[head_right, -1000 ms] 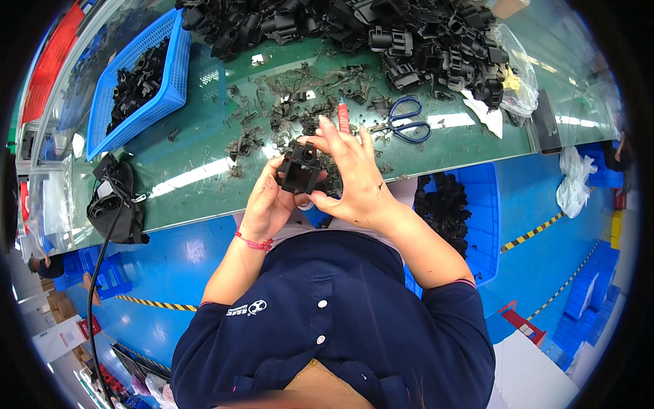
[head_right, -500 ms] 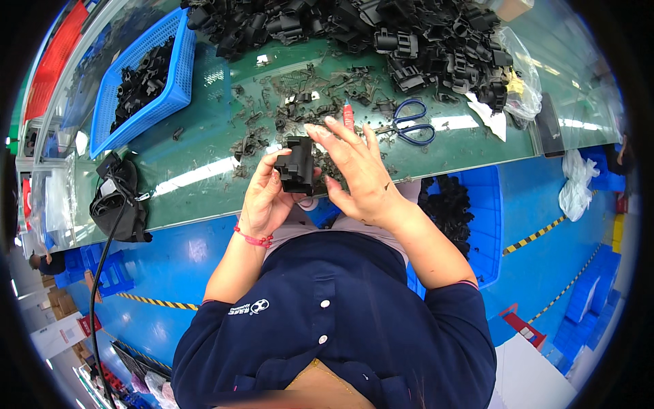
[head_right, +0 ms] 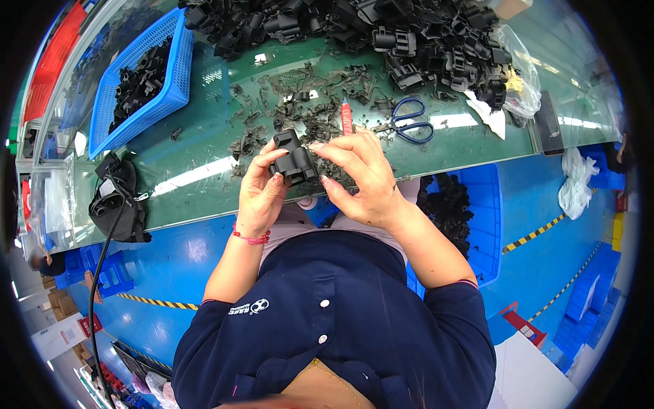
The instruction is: The person scrapes and trims excess material from black plastic components using a scraper and scissors.
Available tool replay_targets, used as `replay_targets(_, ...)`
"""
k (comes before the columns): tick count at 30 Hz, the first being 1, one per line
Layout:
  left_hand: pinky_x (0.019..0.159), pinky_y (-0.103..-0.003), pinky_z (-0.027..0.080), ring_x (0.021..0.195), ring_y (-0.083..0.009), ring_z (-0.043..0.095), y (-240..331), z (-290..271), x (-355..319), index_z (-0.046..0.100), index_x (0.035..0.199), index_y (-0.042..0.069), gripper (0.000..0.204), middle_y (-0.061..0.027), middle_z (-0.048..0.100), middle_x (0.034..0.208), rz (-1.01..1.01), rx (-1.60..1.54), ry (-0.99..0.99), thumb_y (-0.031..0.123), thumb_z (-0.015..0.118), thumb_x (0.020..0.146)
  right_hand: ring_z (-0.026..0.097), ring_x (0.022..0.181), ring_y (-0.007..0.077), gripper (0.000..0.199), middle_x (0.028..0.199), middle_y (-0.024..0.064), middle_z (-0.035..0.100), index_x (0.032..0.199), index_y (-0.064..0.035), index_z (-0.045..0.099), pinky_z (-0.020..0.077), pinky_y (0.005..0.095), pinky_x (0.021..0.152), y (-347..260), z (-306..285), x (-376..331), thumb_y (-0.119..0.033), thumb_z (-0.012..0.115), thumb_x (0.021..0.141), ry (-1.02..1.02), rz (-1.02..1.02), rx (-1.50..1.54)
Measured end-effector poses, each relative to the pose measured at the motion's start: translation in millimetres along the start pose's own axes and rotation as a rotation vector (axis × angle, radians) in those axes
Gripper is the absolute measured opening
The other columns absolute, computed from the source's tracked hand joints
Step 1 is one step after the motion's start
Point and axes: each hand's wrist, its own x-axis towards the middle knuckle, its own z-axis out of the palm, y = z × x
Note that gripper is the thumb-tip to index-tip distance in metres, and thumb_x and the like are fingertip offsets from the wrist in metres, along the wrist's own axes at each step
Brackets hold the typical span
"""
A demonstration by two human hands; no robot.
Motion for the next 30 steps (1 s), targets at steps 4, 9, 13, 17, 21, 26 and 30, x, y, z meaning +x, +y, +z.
replay_targets(4,0.105,-0.038,0.026,0.131,-0.0245,0.029,2,0,2,0.055,0.116,0.005,0.032,-0.0139,0.034,0.138,0.036,0.089,-0.027,0.014,0.061,0.086,0.052,0.086,0.0268,0.043,0.096,0.0098,0.056,0.107,-0.0056,0.058,0.0363,0.0393,0.081,-2,-1,1,-0.008,0.068,0.066,-0.028,-0.010,0.003)
replay_targets(9,0.104,-0.037,0.028,0.127,-0.0233,0.032,1,-1,-2,0.051,0.119,0.004,0.043,-0.0122,0.038,0.133,-0.002,0.116,-0.044,0.020,0.066,0.082,0.053,0.079,0.0233,0.030,0.088,0.0059,0.058,0.096,-0.0064,0.062,0.0359,0.0377,0.081,0,3,1,-0.009,0.070,0.067,-0.026,-0.025,-0.021)
replay_targets(13,0.097,-0.033,0.038,0.118,-0.0200,0.042,12,9,-2,0.042,0.126,0.003,0.061,-0.0097,0.042,0.124,-0.053,0.037,-0.051,0.014,0.073,0.075,0.052,0.070,0.0190,0.019,0.081,0.0043,0.060,0.086,-0.0058,0.061,0.0353,0.0334,0.080,2,6,2,-0.009,0.069,0.070,0.081,0.140,0.100)
replay_targets(17,0.094,-0.032,0.041,0.112,-0.0182,0.047,12,11,-1,0.040,0.127,0.003,0.063,-0.0082,0.045,0.120,-0.089,0.045,-0.027,0.004,0.073,0.073,0.050,0.067,0.0160,0.017,0.081,0.0035,0.060,0.085,-0.0055,0.060,0.0354,0.0308,0.080,4,7,0,-0.011,0.069,0.071,0.089,0.199,0.095)
replay_targets(21,0.088,-0.030,0.046,0.105,-0.0162,0.051,15,11,-1,0.042,0.125,0.003,0.058,-0.0064,0.049,0.114,-0.166,-0.011,0.036,0.005,0.071,0.075,0.049,0.066,0.0153,0.017,0.081,0.0027,0.060,0.084,-0.0054,0.060,0.0352,0.0316,0.081,3,9,3,-0.012,0.069,0.071,0.078,0.228,0.103)
replay_targets(26,0.067,-0.026,0.049,0.083,-0.0116,0.054,15,7,0,0.046,0.122,0.003,0.051,-0.0056,0.053,0.107,-0.288,-0.127,0.088,0.006,0.069,0.078,0.048,0.064,0.0142,0.018,0.081,0.0018,0.060,0.086,-0.0052,0.061,0.0341,0.0332,0.083,2,8,7,-0.013,0.069,0.072,0.062,0.234,0.084)
replay_targets(30,0.065,-0.025,0.048,0.082,-0.0117,0.054,16,8,2,0.045,0.123,0.003,0.051,-0.0061,0.053,0.106,-0.276,-0.136,0.071,0.006,0.069,0.078,0.049,0.064,0.0148,0.018,0.081,0.0020,0.060,0.087,-0.0053,0.061,0.0334,0.0331,0.084,1,7,8,-0.014,0.069,0.073,0.056,0.240,0.088)
